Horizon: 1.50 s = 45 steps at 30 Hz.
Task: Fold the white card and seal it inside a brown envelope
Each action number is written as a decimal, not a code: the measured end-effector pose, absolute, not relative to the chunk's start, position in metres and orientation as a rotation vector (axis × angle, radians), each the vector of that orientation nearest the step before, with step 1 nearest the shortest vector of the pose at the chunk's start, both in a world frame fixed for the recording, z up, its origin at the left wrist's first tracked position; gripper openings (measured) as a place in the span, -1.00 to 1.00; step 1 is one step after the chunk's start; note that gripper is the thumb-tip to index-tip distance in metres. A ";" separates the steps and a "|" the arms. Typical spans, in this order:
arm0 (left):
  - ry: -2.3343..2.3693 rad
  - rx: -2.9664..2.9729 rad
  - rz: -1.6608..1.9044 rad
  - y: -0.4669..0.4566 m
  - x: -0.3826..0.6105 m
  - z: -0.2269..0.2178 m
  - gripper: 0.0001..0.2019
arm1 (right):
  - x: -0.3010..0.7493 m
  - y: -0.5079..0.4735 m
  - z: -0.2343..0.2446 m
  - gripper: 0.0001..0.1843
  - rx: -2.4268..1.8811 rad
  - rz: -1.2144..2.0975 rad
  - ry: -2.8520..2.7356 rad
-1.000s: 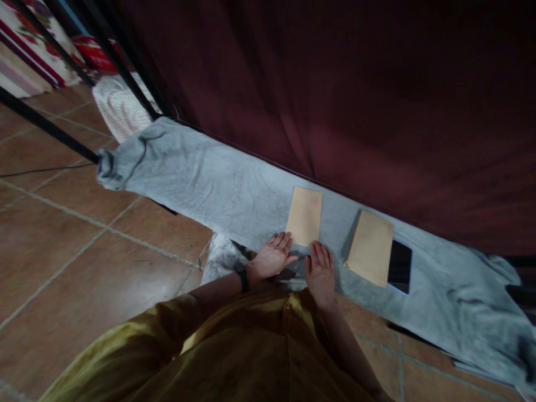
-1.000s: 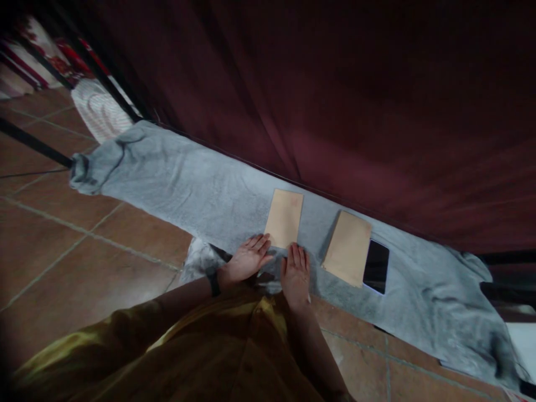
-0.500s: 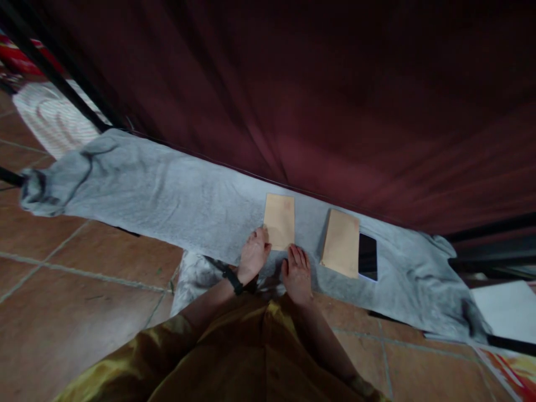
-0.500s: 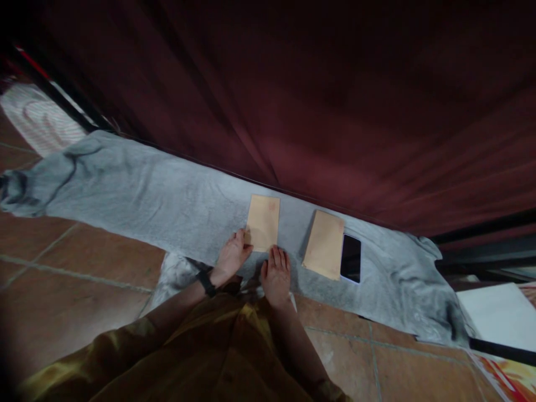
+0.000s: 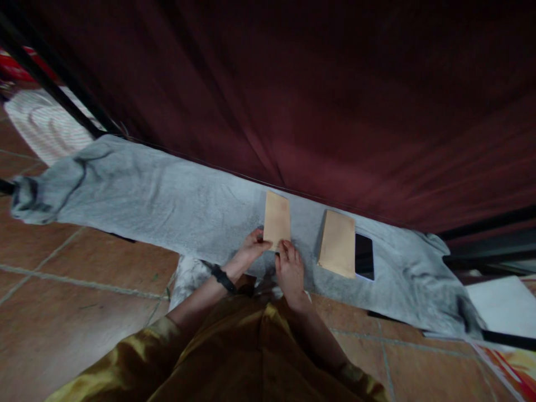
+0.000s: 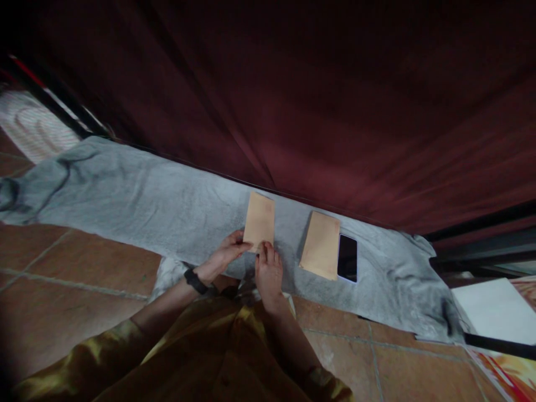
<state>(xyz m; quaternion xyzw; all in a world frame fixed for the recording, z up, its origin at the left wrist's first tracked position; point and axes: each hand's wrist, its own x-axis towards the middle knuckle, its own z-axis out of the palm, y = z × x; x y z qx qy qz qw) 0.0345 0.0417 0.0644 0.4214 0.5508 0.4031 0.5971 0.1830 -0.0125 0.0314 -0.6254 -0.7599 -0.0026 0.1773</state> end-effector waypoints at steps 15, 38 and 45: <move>1.186 0.763 0.889 0.033 0.046 0.059 -0.44 | 0.178 0.017 0.045 -0.76 -1.230 1.184 -0.617; 1.794 1.537 0.614 0.032 0.030 0.048 -0.66 | 0.204 -0.024 0.024 -0.49 -1.520 0.239 -2.284; 1.296 2.230 0.678 0.039 0.055 0.052 -0.59 | 0.202 -0.024 0.009 -0.53 -1.545 0.164 -2.311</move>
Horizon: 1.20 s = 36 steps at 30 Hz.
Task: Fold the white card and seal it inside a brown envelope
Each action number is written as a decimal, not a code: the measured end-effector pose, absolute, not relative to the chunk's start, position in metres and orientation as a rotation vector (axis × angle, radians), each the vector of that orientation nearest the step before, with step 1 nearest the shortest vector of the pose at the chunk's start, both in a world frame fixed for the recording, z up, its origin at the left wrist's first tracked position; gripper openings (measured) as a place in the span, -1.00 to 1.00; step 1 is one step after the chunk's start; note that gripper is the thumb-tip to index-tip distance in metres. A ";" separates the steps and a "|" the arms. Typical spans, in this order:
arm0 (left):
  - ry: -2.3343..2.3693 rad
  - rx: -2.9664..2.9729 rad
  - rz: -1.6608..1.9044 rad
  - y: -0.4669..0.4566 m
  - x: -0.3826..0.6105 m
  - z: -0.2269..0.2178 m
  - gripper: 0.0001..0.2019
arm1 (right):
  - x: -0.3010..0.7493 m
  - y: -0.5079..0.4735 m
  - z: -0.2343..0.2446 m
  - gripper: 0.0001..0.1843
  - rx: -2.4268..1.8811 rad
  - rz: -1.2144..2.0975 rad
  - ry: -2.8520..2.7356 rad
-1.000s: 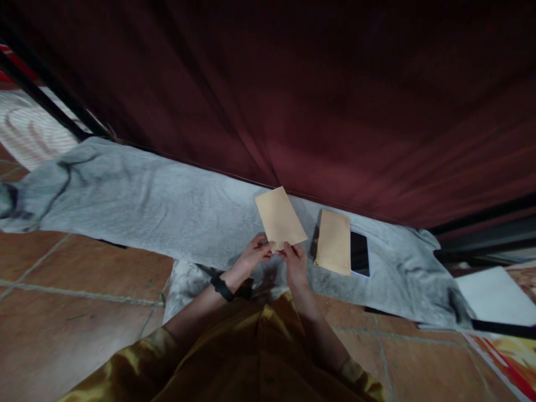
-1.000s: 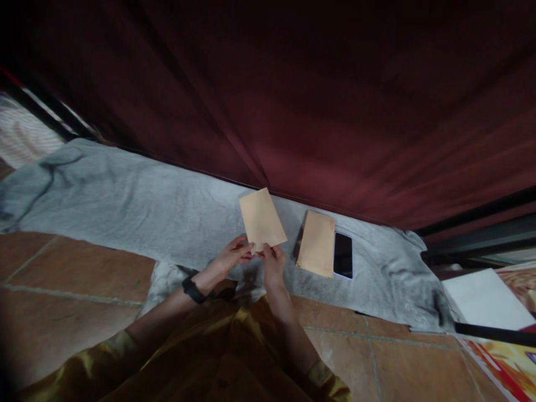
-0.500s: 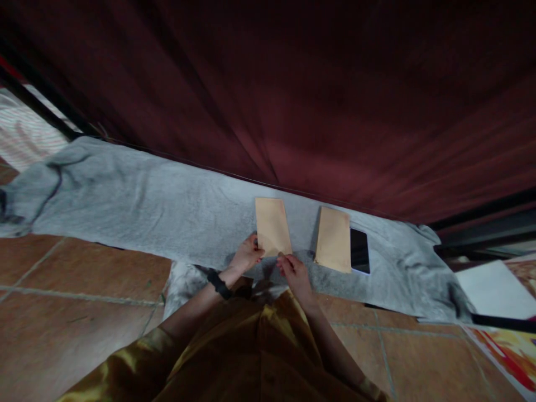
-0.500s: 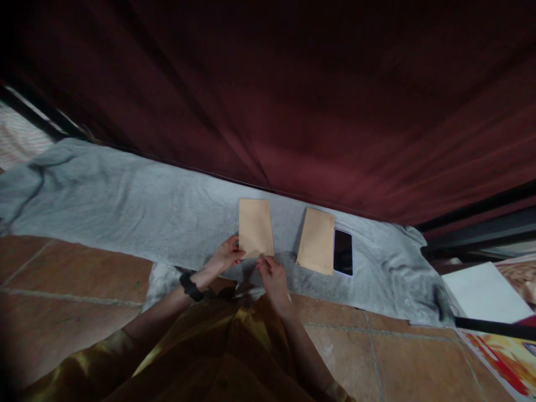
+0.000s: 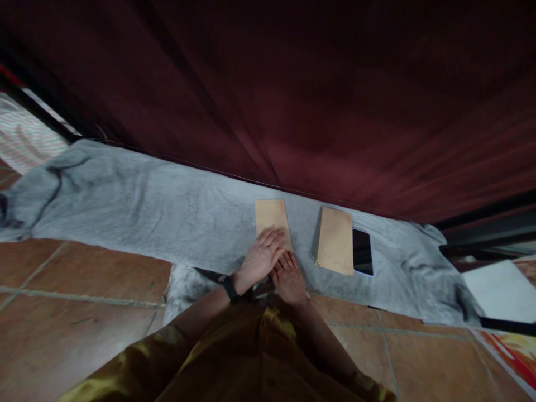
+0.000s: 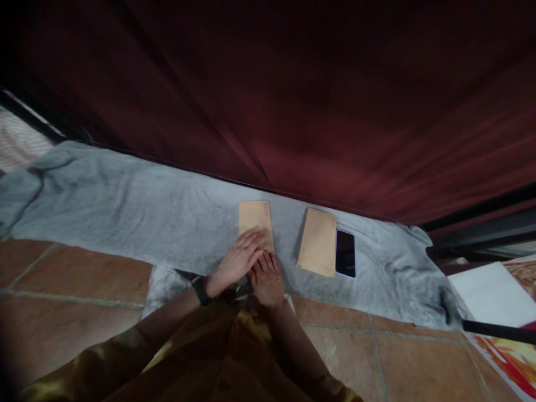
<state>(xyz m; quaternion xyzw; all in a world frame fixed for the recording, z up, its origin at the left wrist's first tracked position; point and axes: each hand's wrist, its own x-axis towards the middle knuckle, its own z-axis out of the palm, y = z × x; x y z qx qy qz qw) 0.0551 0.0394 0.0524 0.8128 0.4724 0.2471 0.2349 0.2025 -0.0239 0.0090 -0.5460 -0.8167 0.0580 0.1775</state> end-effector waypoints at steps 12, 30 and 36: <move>1.046 2.476 0.436 0.123 0.056 0.023 -0.48 | 0.200 -0.024 0.014 -0.50 -1.538 0.155 -2.285; 1.431 2.367 0.459 0.149 0.042 0.029 -0.39 | 0.198 -0.025 0.017 -0.48 -1.553 0.138 -2.285; 1.149 2.573 0.450 0.034 0.032 0.026 -0.34 | 0.200 -0.025 0.000 -0.44 -1.553 0.116 -2.296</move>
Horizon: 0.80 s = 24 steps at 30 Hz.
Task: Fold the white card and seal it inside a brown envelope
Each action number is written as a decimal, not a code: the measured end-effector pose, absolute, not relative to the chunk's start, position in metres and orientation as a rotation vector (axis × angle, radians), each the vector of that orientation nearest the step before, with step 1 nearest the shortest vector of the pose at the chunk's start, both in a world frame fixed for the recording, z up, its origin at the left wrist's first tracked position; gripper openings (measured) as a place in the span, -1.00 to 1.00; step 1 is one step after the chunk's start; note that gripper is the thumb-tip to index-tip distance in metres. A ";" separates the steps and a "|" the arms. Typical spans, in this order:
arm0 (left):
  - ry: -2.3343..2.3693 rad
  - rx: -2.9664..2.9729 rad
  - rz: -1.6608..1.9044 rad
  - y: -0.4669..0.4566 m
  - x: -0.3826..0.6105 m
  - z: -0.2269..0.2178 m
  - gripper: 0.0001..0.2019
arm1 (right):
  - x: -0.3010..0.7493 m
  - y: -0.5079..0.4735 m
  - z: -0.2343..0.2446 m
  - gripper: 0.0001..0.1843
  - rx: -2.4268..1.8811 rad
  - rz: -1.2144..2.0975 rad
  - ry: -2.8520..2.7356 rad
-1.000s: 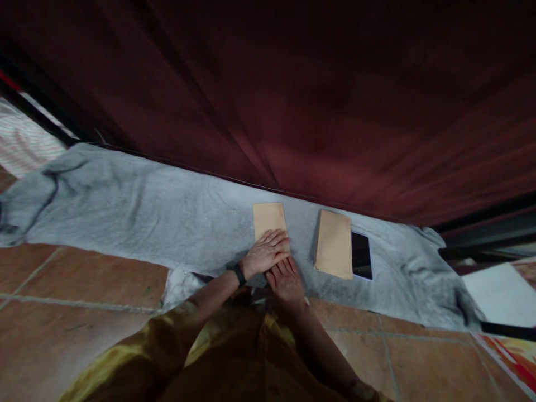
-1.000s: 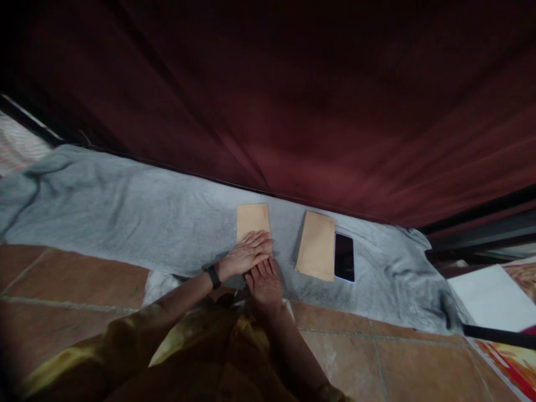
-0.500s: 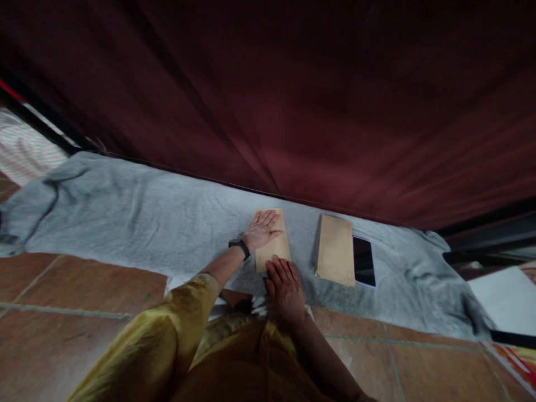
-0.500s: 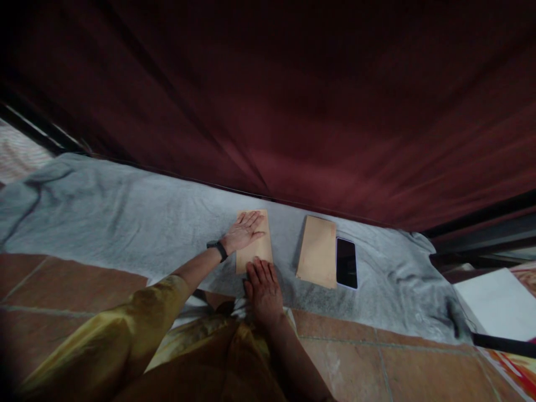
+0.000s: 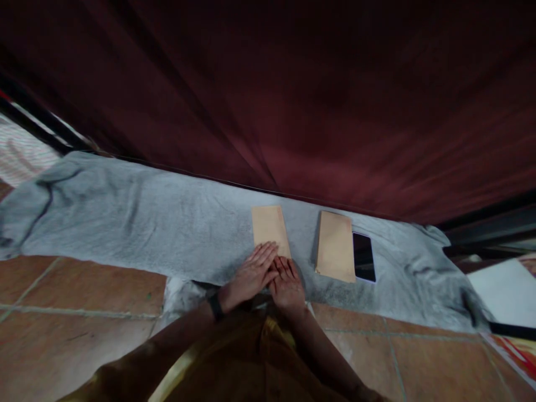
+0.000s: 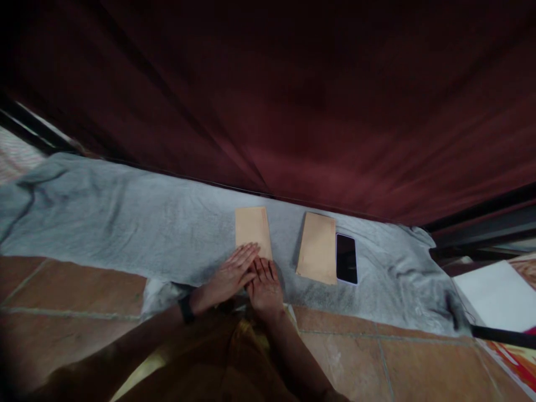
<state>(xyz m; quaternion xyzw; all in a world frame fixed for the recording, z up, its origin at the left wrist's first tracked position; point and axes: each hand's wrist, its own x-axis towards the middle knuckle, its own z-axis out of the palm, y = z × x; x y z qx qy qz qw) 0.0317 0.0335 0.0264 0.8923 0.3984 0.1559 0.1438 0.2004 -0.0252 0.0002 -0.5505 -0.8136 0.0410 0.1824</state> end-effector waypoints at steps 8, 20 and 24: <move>1.211 2.711 0.409 -0.016 0.005 0.008 -0.22 | 0.202 -0.026 0.007 -0.44 -1.552 0.120 -2.314; 1.306 2.713 0.380 -0.021 -0.002 0.007 -0.24 | 0.227 -0.045 0.009 -0.41 -1.663 0.065 -2.234; 1.321 2.736 0.382 -0.022 -0.004 0.009 -0.24 | 0.230 -0.047 0.010 -0.44 -1.718 0.044 -2.192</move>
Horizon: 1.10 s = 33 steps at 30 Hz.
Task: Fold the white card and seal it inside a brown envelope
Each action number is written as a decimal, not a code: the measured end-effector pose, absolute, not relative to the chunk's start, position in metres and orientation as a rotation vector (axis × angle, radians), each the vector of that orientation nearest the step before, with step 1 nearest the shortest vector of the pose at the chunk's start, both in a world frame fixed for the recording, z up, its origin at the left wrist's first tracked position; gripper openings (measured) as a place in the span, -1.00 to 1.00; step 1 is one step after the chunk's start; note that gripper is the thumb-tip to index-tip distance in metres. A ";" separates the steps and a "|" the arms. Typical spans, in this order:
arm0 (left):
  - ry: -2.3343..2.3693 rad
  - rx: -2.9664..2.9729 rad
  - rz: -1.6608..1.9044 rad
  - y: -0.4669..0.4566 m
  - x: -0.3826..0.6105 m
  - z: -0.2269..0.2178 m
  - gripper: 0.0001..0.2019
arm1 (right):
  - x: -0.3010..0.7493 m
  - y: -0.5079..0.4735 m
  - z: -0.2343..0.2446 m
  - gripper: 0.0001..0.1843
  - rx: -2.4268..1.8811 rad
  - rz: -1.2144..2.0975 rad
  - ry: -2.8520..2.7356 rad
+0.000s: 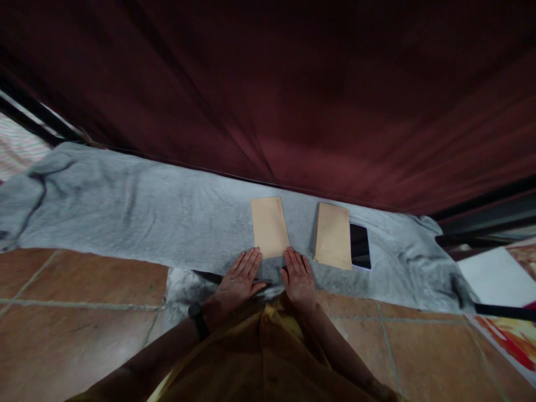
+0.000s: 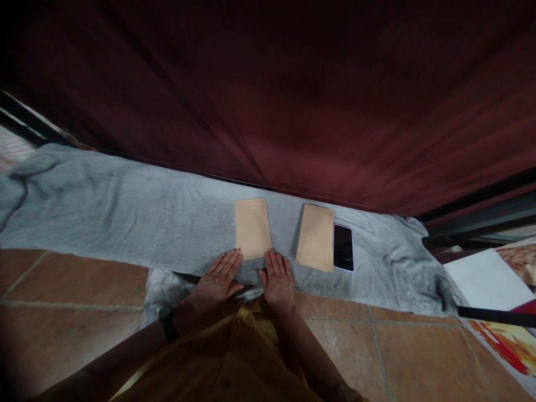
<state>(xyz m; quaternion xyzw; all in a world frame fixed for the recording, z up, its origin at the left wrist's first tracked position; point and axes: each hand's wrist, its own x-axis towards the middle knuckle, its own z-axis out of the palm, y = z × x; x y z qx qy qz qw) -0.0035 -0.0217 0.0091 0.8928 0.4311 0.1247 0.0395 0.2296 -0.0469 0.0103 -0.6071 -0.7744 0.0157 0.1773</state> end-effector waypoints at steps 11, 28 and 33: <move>1.285 2.808 0.372 -0.025 0.034 0.003 -0.30 | 0.223 -0.044 0.012 -0.47 -1.769 0.086 -2.169; 1.354 2.824 0.395 -0.029 0.022 0.009 -0.41 | 0.242 -0.039 0.017 -0.51 -1.837 0.113 -2.116; 1.401 2.817 0.309 -0.028 0.023 0.013 -0.40 | 0.234 -0.041 0.015 -0.50 -1.858 0.073 -2.110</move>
